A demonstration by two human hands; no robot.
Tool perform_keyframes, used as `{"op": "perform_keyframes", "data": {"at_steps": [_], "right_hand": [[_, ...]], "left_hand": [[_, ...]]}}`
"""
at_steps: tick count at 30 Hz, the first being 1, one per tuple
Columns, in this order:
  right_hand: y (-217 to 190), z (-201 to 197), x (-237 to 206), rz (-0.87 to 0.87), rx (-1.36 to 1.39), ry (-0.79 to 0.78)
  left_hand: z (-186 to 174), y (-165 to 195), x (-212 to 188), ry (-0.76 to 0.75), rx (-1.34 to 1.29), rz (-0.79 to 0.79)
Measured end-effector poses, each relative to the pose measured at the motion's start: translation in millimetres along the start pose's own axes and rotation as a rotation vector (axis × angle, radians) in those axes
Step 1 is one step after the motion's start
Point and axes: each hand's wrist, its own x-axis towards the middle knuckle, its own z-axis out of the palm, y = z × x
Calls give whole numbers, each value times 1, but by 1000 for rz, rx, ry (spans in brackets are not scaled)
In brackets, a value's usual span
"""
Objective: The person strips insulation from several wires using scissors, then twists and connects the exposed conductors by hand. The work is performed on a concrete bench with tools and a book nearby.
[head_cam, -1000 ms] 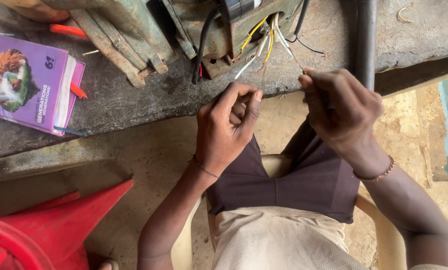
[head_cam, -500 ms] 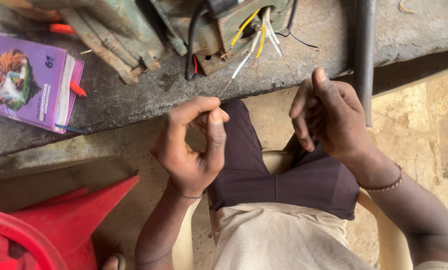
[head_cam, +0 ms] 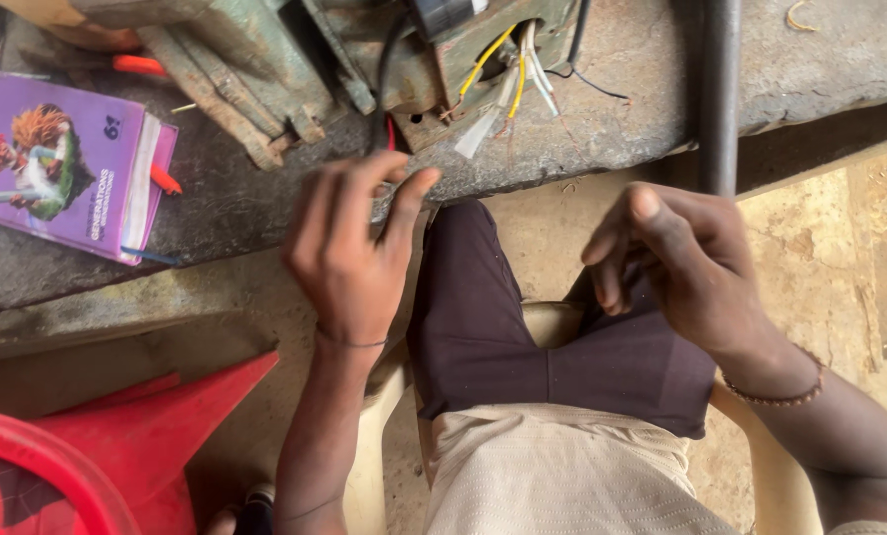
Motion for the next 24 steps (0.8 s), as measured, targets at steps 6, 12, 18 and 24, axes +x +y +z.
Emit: {"op": "perform_keyframes", "data": {"at_steps": [6,12,18,24], "right_hand": [[-11,0,-5,-162,-187,22],[-18,0,-6,-156,-153,80],[-19,7,-8,-110,-156,89],[-19,9,-9,-102,-150,90]], "left_hand": [[-32,1,8,0,-252,-238],[-33,-7,5,-93,-87,-166],[-18,-15,-4,-110,-10,-122],[-17,-22,-3,-177,-271,-251]]}}
